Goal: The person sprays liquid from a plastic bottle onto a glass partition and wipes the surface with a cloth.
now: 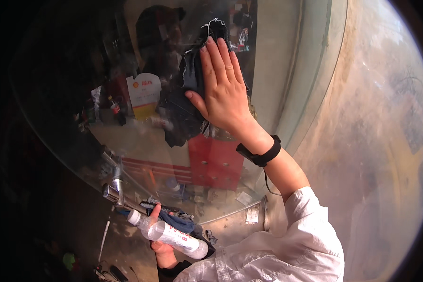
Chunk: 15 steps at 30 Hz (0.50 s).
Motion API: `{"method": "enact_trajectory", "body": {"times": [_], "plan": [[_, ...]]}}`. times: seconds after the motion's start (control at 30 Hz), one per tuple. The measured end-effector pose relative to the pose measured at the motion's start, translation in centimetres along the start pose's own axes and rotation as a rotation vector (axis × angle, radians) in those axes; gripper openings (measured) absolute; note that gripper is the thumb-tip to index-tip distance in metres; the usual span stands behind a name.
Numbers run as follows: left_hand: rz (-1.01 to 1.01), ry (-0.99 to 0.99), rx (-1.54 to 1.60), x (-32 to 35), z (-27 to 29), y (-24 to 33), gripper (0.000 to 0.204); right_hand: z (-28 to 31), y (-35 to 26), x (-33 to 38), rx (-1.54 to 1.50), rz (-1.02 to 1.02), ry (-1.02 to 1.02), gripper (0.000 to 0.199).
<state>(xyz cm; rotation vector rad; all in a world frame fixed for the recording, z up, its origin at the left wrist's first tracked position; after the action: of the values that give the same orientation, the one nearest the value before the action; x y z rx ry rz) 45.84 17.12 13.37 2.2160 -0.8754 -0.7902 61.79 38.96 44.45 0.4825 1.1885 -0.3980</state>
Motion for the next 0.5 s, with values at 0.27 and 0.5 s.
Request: {"method": "enact_trajectory", "body": {"times": [0.27, 0.5], "plan": [[-0.011, -0.035, 0.009, 0.3, -0.9, 0.2, 0.116, -1.5, -0.3, 4.3, 0.002, -0.050, -0.056, 0.088], [0.037, -0.092, 0.051, 0.0, -1.0, -0.5, 0.115, 0.3, -0.8, -2.0, 0.018, 0.036, 0.147, 0.087]]}}
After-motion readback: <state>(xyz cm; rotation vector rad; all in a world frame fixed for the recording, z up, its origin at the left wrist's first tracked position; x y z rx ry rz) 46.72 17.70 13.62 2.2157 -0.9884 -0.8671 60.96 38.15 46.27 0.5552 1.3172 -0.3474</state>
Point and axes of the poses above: each hand's wrist, its own x-axis away from the middle knuckle, its own z-axis out of the back of the hand, y = z × x, the point moved 10 cm from there along -x, towards the middle knuckle, and after that the axes turned 1 degree about -z, right-handed, at the moved point
